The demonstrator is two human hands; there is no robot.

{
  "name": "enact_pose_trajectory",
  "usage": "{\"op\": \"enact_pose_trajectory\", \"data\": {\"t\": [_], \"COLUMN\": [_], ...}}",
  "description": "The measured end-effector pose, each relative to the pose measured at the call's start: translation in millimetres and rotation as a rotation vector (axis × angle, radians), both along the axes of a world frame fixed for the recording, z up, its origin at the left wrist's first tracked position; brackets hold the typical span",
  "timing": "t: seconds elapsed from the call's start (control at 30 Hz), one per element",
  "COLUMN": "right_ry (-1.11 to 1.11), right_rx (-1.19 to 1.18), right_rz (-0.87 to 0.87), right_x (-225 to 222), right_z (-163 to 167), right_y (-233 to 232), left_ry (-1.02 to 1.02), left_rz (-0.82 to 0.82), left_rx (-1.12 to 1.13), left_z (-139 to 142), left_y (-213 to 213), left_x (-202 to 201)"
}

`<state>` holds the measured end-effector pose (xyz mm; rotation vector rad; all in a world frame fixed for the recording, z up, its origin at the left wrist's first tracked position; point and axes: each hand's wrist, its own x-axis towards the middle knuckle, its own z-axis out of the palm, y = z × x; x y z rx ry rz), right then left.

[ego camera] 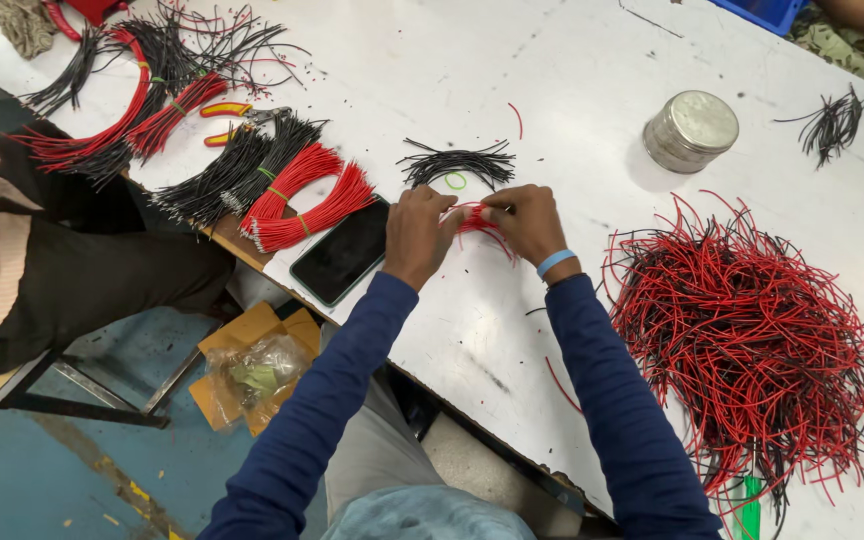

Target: The person sorts red and black wires on a white table, separating them into neat bundles by hand. The person repeatedly picks up wires from a mixed pile, aligns them, and places them into organized stacks.

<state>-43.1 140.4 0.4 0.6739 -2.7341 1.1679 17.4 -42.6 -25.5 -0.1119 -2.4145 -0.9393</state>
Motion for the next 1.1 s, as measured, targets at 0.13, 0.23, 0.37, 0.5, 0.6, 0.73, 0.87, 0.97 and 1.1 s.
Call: {"op": "enact_pose_trajectory", "data": {"t": [0.13,0.23,0.37,0.5,0.6,0.73,0.87,0.97,1.1], "right_ry": [-0.115,-0.026,0.043,0.228,0.269,0.242,0.238,0.194,0.048], "right_rx": [-0.072,-0.035,0.106,0.253,0.222,0.129,-0.021,0.09,0.476], "right_rz": [-0.03,0.009,0.043,0.008,0.007,-0.021,-0.209,-0.438,-0.462], "right_x": [0.1,-2.8,-4.4,1.4,5.3,12.2,32.4,52.3,72.9], "right_z": [-3.9,-4.1,-2.7,-5.5,-7.0,-5.8,-3.8,-3.6,-7.2], "right_y": [-7.4,-5.9,6.3,13.5,16.3,25.8,61.5,107.9,151.1], "left_ry": [0.063,0.019,0.055,-0.032,-0.072,-0.11,0.095,0.118,0.021], "left_rz": [0.034,0.075,0.097,0.095,0.088,0.086,0.014,-0.19,-0.456], "left_rx": [-0.244,-0.303,-0.306,-0.385,-0.396,-0.404,-0.303,-0.16,-0.172], "left_z": [-10.4,-16.6,-17.8,-13.5,-9.5,-3.7,-2.9,-10.8,-22.9], "left_y": [4.5,5.5,4.7,10.3,14.9,15.9,21.9,48.2,103.5], "left_x": [3.3,-0.7,-4.6,-0.2,5.6,11.8,24.5,44.1,66.3]}}
